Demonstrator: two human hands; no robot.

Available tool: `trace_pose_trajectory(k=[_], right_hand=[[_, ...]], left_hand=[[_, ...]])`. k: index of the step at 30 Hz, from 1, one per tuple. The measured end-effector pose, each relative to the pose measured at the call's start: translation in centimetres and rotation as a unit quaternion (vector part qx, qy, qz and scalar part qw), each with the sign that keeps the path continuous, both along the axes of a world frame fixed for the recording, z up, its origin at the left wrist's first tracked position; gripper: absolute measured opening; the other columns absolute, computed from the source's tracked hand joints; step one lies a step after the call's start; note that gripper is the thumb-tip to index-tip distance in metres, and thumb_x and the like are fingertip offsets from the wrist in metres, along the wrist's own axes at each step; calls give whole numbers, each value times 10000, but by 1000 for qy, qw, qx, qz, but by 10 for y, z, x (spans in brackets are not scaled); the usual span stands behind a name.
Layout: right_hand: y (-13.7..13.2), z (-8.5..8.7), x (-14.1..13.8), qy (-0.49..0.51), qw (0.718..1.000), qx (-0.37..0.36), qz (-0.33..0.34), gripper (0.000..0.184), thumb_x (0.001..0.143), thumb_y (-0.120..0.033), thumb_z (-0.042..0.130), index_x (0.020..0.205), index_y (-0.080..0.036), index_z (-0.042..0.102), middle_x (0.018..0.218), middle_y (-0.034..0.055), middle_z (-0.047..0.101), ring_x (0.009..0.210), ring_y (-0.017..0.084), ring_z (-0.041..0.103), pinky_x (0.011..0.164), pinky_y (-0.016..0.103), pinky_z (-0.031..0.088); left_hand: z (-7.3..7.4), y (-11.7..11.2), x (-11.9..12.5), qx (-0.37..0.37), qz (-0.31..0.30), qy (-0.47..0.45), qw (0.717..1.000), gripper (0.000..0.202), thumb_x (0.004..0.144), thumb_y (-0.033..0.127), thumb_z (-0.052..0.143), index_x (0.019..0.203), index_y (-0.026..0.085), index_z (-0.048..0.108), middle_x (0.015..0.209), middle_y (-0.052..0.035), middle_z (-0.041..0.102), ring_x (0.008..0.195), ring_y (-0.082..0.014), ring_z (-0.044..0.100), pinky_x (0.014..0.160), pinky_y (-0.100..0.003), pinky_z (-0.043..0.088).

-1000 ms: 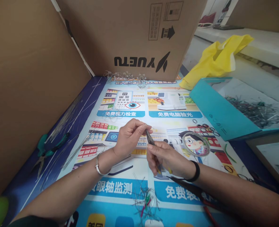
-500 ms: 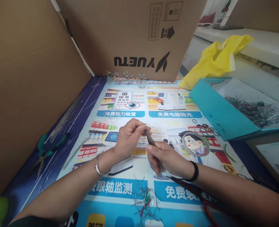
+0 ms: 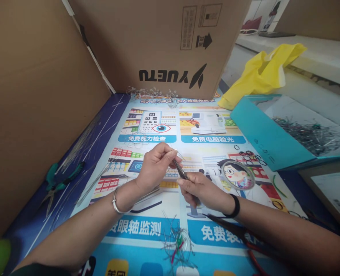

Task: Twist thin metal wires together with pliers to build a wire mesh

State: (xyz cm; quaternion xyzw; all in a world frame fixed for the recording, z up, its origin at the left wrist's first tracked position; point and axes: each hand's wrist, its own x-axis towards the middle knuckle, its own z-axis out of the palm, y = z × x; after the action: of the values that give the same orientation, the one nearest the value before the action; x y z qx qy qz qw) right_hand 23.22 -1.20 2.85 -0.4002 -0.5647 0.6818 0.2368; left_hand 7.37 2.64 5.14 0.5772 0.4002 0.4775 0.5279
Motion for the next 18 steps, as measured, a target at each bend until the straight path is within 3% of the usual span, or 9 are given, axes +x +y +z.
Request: trace_pose_trajectory(k=[6,9,11,14,18], right_hand=[[2,2,2,-57,997,41,27,456,832,-605,381,624,-201,414,409,-41,465,357,75,409,397,208,325],[5,9,5,-125,985,113,46,410,850,-540,396,626,-197,418,483,-28,494,440,87,454,450,216,357],[7,18,9,-171,967,187,7,350,846,-475,437,639,-193,446,543,-24,509,503,94,467,488,221,361],[14,32,16,-203,933,265,-132,225,814,-396,506,723,-190,518,616,-23,537,556,100,476,523,227,370],[23,43,20,-194,920,290,-180,180,785,-357,553,860,-196,575,730,-3,599,636,114,528,577,233,412]], left_hand=[[4,5,-3,13,-18,26,999,184,846,313,560,737,167,532,700,0,666,624,-108,644,586,-213,519],[5,12,-8,41,-21,57,997,162,852,287,548,749,164,574,723,4,652,639,-104,649,617,-217,525],[6,17,-13,81,-14,102,991,142,847,266,556,759,169,609,707,11,642,635,-97,643,613,-207,512],[9,21,-17,153,-5,185,971,104,831,233,584,766,185,649,667,23,636,613,-85,618,587,-194,480],[15,18,-15,234,-26,253,939,78,824,201,598,792,200,670,723,22,680,659,-90,621,626,-208,471]])
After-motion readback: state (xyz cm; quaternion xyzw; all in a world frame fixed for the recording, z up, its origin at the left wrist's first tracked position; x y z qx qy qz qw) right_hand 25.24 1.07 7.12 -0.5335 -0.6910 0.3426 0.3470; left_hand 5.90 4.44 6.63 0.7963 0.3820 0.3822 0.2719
